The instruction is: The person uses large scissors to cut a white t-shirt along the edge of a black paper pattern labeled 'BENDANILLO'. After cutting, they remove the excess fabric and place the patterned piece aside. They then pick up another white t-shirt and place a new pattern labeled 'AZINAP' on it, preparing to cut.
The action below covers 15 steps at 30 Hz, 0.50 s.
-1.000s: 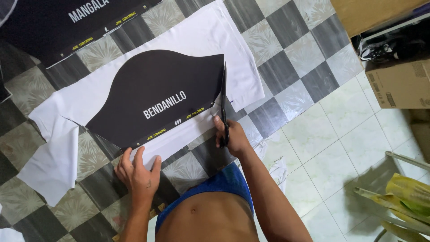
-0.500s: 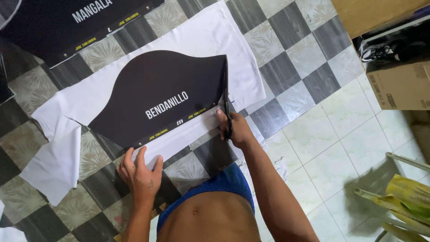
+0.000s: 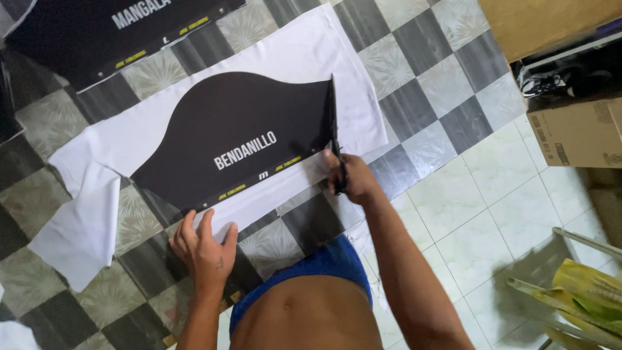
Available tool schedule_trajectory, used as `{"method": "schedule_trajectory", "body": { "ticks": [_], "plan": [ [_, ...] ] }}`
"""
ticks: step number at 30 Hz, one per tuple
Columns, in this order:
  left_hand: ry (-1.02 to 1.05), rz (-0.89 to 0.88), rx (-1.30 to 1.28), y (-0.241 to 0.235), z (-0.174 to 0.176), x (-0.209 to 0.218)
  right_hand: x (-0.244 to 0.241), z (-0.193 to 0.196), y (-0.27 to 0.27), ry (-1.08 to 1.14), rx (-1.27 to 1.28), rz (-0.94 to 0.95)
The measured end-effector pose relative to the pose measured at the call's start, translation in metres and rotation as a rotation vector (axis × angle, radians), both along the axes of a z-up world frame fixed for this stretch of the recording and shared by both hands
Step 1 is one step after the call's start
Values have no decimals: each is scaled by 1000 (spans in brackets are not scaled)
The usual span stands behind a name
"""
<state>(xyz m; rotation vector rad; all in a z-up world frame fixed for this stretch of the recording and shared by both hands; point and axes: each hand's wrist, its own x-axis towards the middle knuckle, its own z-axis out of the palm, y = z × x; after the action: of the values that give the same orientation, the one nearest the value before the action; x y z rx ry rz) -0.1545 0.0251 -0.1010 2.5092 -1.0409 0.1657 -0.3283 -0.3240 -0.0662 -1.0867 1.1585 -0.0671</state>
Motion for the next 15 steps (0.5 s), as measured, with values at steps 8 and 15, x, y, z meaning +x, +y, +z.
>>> {"method": "schedule_trajectory", "body": {
  "ticks": [8, 15],
  "plan": [
    [-12, 68, -49, -84, 9, -20, -77, 13, -159, -22, 124, 526],
    [113, 268, -71, -254, 4, -93, -40, 28, -322, 86, 201, 1002]
  ]
}}
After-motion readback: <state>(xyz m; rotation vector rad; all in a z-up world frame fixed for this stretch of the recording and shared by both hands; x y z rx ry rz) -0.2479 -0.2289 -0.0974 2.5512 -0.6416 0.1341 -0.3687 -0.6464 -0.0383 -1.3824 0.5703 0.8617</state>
